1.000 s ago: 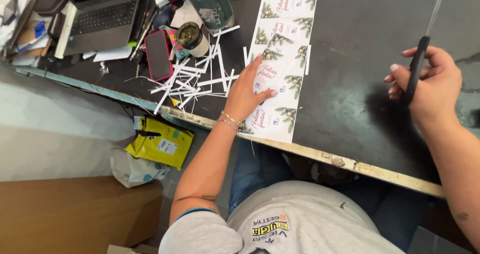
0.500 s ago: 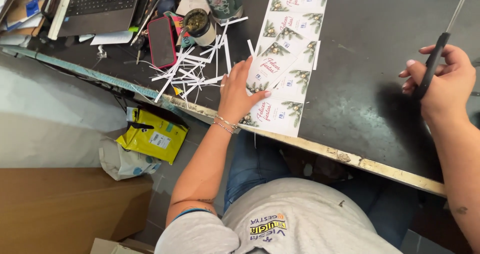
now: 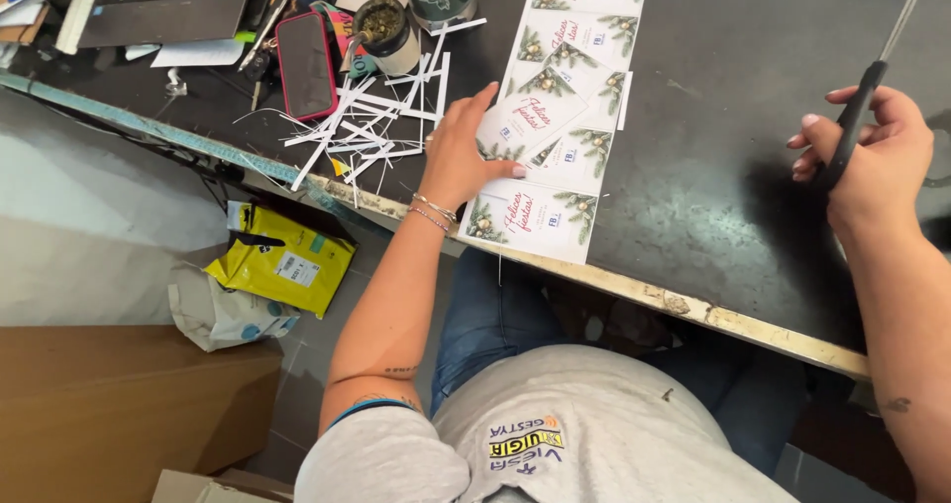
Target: The person uses scissors to cut individual greeting cards from a printed sheet. They trim the edges of each card, place the finished cards in a pile, and continue cutting the remaining cards from the sheet.
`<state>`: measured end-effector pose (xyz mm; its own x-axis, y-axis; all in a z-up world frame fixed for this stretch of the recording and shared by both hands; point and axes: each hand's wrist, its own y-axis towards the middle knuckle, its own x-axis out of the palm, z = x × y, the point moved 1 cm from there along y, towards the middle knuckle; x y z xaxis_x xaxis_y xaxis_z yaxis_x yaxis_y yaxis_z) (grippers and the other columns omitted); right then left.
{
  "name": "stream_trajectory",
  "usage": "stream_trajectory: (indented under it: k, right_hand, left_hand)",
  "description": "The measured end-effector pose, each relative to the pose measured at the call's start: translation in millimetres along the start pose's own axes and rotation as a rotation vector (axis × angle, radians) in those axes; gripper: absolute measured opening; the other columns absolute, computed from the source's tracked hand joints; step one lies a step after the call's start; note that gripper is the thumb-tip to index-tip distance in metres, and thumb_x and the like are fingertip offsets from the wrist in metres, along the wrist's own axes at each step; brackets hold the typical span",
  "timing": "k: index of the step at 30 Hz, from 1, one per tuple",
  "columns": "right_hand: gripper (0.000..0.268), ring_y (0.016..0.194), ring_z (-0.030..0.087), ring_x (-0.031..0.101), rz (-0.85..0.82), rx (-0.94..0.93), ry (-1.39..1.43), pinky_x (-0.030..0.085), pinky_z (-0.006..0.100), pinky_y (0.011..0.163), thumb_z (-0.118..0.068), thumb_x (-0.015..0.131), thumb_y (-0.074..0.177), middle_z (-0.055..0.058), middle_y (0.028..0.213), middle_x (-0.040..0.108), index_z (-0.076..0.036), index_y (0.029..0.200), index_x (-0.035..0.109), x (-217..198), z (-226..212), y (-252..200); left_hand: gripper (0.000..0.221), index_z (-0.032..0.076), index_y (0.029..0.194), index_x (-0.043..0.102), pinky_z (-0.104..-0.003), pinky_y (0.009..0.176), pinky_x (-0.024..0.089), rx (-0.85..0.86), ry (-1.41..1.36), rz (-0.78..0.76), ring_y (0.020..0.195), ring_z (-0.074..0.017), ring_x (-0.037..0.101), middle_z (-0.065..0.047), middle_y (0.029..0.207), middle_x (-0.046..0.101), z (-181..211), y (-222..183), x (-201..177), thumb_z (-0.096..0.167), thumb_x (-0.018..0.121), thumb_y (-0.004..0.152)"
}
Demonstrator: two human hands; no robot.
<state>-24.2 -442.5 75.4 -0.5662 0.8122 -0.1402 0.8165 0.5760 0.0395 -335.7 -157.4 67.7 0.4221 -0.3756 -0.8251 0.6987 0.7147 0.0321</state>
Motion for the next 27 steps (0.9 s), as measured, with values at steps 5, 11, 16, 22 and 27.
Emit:
stream_trajectory:
  k: [5,11,16,22,27]
  right_hand:
    - [0.023,0.058,0.014,0.060,-0.011,0.012,-0.011,0.052,0.024,0.055,-0.006,0.068,0.104,0.009,0.077,0.062,-0.012,0.123,0.056,0.9,2.7,1.6]
    - [0.022,0.057,0.014,0.059,-0.013,0.022,-0.032,0.052,0.024,0.056,-0.007,0.068,0.104,0.010,0.078,0.064,-0.012,0.122,0.056,2.9,-7.1,-2.5]
    - [0.022,0.058,0.013,0.060,-0.010,0.020,-0.042,0.053,0.024,0.056,-0.006,0.068,0.104,0.010,0.078,0.064,-0.012,0.122,0.057,1.9,-8.3,-2.1]
    - [0.022,0.055,0.015,0.058,-0.032,0.017,-0.045,0.051,0.025,0.054,-0.006,0.068,0.102,0.011,0.079,0.066,-0.012,0.120,0.057,3.4,-9.3,-2.2]
    - [0.021,0.055,0.014,0.057,-0.023,0.044,-0.056,0.052,0.024,0.055,-0.005,0.067,0.101,0.011,0.077,0.066,-0.011,0.118,0.057,5.5,-14.1,-4.3]
  left_hand:
    - [0.112,0.029,0.155,0.039,-0.047,0.103,0.042,-0.031,-0.032,0.005,0.127,-0.0243,0.056,-0.006,0.142,0.049,-5.1,8.9,-0.7,0.035,0.102,0.063]
    - [0.112,0.031,0.156,0.039,-0.045,0.101,0.046,-0.062,-0.024,-0.074,0.125,-0.0289,0.049,-0.005,0.137,0.041,-8.5,22.8,-0.4,0.035,0.101,0.063]
    - [0.115,0.027,0.156,0.040,-0.041,0.110,0.043,-0.011,-0.035,-0.092,0.125,-0.0295,0.046,-0.007,0.132,0.037,-13.8,31.3,0.7,0.034,0.102,0.059]
    - [0.119,0.024,0.161,0.028,-0.047,0.107,0.039,-0.084,0.004,-0.112,0.128,-0.0348,0.049,-0.012,0.138,0.060,-12.7,33.7,-6.8,0.032,0.099,0.066]
    - [0.082,0.022,0.154,0.045,-0.043,0.094,0.048,-0.020,-0.107,-0.016,0.109,-0.0263,0.055,-0.003,0.109,0.064,-1.2,32.8,-11.4,0.018,0.085,0.083]
